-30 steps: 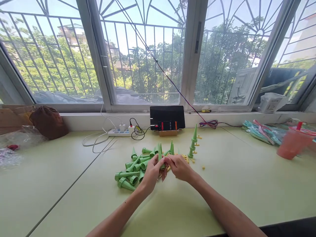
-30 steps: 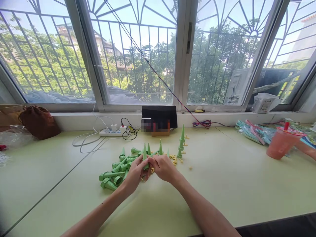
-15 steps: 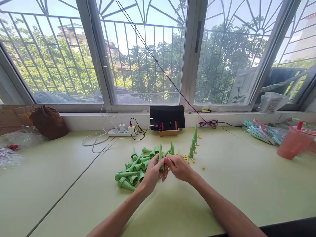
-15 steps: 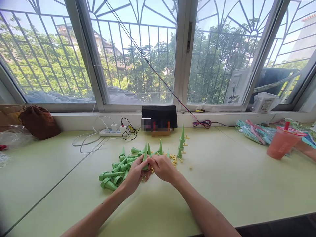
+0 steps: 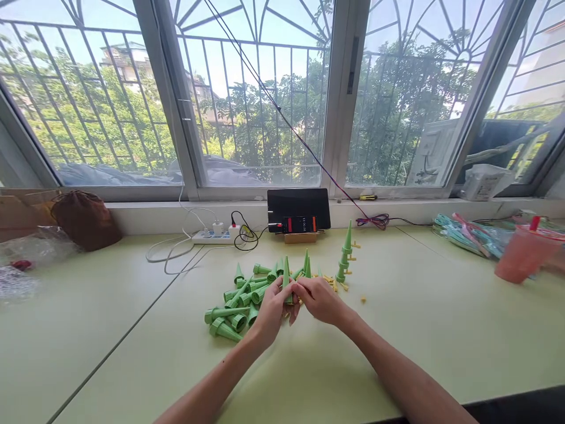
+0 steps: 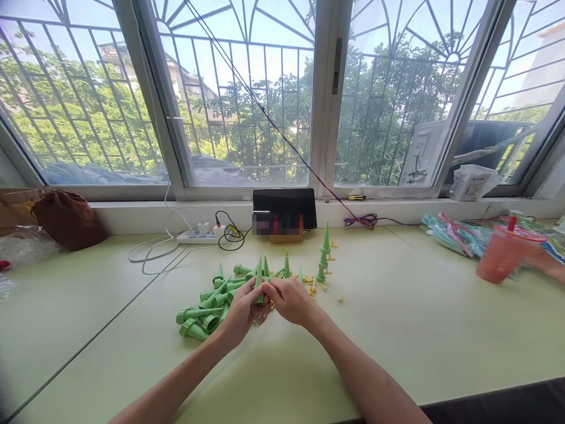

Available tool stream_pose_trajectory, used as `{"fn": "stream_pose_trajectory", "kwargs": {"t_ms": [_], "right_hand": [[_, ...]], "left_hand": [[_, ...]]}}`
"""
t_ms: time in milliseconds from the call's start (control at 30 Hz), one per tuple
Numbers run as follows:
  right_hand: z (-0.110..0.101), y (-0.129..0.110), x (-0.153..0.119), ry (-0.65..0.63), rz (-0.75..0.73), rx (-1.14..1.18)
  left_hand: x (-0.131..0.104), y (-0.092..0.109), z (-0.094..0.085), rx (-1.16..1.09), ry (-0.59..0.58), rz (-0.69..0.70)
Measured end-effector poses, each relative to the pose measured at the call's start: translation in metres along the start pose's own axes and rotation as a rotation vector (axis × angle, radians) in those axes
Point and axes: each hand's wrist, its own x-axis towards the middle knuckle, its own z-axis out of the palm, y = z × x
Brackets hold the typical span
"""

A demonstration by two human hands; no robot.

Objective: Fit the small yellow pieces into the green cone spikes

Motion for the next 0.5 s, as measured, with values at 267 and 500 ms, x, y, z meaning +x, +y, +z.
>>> {"fn": "stream_pose_trajectory", "kwargs": {"t_ms": [267, 500], "right_hand": [[0.0007, 0.0004, -0.0005, -0.038, 0.007, 0.048], [0.0006, -0.0005, 0.0000, -0.026, 0.017, 0.018]], "left_hand": [[0.0011, -0.0029, -0.0026, -0.047, -0.019, -0.021], [0.0021, -0.0051, -0.0030, -0.045, -0.018, -0.005]]}}
